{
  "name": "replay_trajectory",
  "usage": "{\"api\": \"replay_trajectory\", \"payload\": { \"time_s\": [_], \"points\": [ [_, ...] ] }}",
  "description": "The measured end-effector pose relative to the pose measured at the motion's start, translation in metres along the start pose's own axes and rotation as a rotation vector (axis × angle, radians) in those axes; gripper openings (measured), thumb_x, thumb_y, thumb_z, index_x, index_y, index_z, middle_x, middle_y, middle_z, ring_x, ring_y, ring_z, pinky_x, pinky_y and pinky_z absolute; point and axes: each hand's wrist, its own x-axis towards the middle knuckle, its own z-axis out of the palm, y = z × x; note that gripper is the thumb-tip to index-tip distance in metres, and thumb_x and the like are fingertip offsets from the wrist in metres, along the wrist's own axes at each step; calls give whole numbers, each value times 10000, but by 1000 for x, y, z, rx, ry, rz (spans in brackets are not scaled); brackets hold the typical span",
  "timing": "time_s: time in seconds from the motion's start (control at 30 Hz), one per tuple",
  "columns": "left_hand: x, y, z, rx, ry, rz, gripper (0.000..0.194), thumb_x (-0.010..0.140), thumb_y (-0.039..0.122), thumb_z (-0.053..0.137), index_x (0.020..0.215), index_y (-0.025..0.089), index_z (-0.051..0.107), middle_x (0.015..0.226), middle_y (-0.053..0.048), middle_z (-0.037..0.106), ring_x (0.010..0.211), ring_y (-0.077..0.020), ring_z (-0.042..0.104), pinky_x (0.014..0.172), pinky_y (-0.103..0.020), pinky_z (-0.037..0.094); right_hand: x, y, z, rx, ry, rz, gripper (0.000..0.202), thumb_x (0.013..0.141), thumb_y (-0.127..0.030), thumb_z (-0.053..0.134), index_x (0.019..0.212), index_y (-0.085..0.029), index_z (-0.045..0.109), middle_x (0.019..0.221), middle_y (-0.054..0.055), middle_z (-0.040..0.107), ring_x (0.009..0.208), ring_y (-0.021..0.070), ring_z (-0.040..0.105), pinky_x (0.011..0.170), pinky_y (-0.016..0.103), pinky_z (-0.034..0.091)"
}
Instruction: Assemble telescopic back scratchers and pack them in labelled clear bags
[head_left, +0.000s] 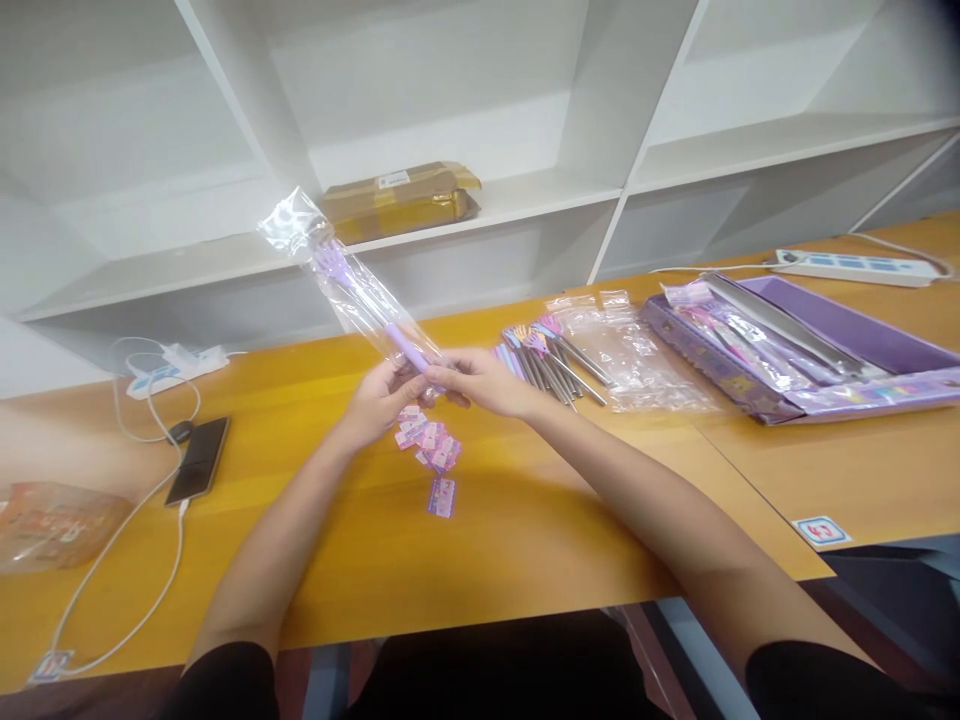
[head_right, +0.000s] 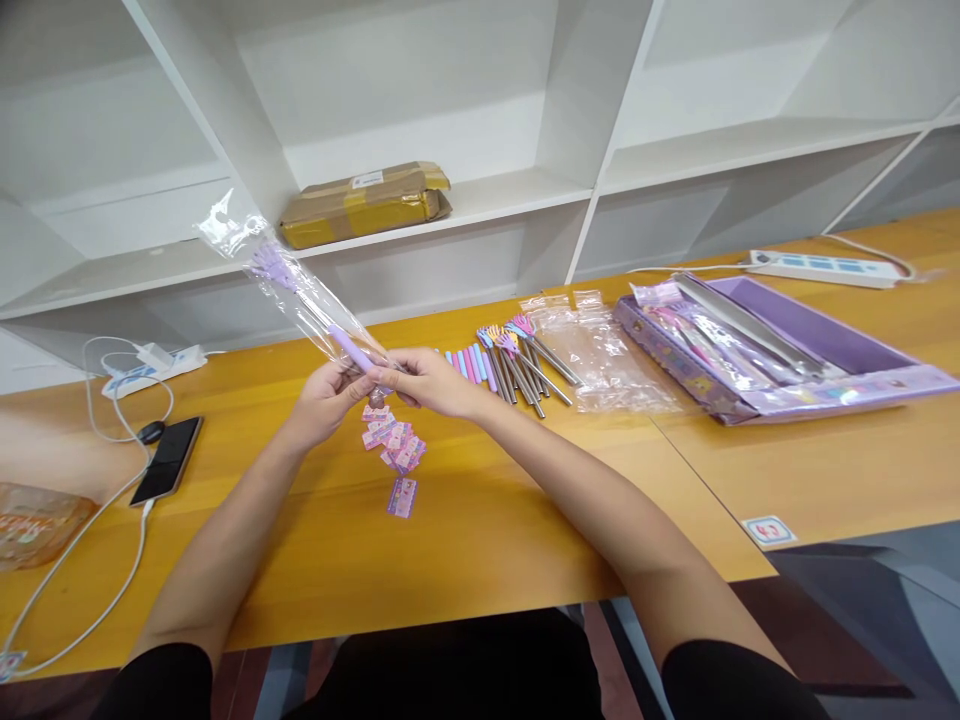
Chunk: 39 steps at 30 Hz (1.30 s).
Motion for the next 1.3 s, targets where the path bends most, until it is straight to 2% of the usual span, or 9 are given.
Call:
{"api": "replay_trajectory", "payload": {
  "time_s": [0.13, 0.33, 0.47, 0.53, 0.97, 1.13, 1.3],
  "points": [
    [-2, 0, 2, -18, 32, -1, 572, 893, 550, 918, 1251, 176, 676, 1043, -85, 802, 838, -192, 755, 769, -313, 626, 1, 4, 1, -15, 23, -14, 558, 1056, -689, 665, 820, -184, 649, 689, -20, 640, 572, 87, 462, 520, 233, 331],
    [-4, -1, 3, -39, -20, 11, 515, 965, 503, 859, 1308, 193, 633, 1139, -99, 798, 873, -214, 801, 844, -367, 662, 2, 0, 4, 61, 17, -104, 533, 1053, -633, 705, 761, -197, 615, 690, -24, 657, 631, 101, 562, 576, 234, 395],
    [-5, 1, -1, -13, -66, 54, 445, 1007, 452, 824, 1313, 187, 640, 1233, -124, 776, 1047, -243, 811, 924, -372, 666, 1, 0, 4, 68, -7, -132, 485, 1080, -590, 691, 804, -193, 648, 716, -19, 680, 628, 99, 567, 585, 233, 409],
    [-6, 3, -3, -26, -85, 62, 445, 1008, 447, 824, 1314, 187, 633, 1256, -136, 775, 1085, -259, 810, 913, -369, 672, -1, 0, 3, 56, -36, -137, 467, 1104, -580, 659, 846, -191, 670, 737, -10, 708, 633, 100, 568, 593, 234, 421],
    [-10, 6, -7, -190, -214, 8, 445, 1011, 429, 815, 1348, 191, 647, 1135, -144, 829, 979, -308, 849, 828, -420, 699, -2, -13, -1, 169, -208, -121, 517, 1093, -661, 643, 905, -181, 687, 793, 12, 747, 667, 117, 656, 656, 254, 530],
    [-11, 7, -10, -221, -262, -8, 422, 1020, 426, 801, 1334, 195, 639, 1075, -150, 840, 965, -326, 852, 830, -451, 689, -4, -14, -5, 191, -280, -103, 503, 1113, -632, 634, 947, -162, 707, 836, 40, 776, 699, 121, 659, 711, 273, 557],
    [-12, 9, -13, -249, -318, -44, 391, 1007, 470, 804, 1239, 189, 663, 1030, -153, 840, 878, -323, 847, 840, -482, 672, -5, -12, -7, 286, -354, -111, 451, 1124, -581, 647, 984, -156, 699, 868, 51, 788, 728, 122, 671, 734, 274, 555]
  ]
}}
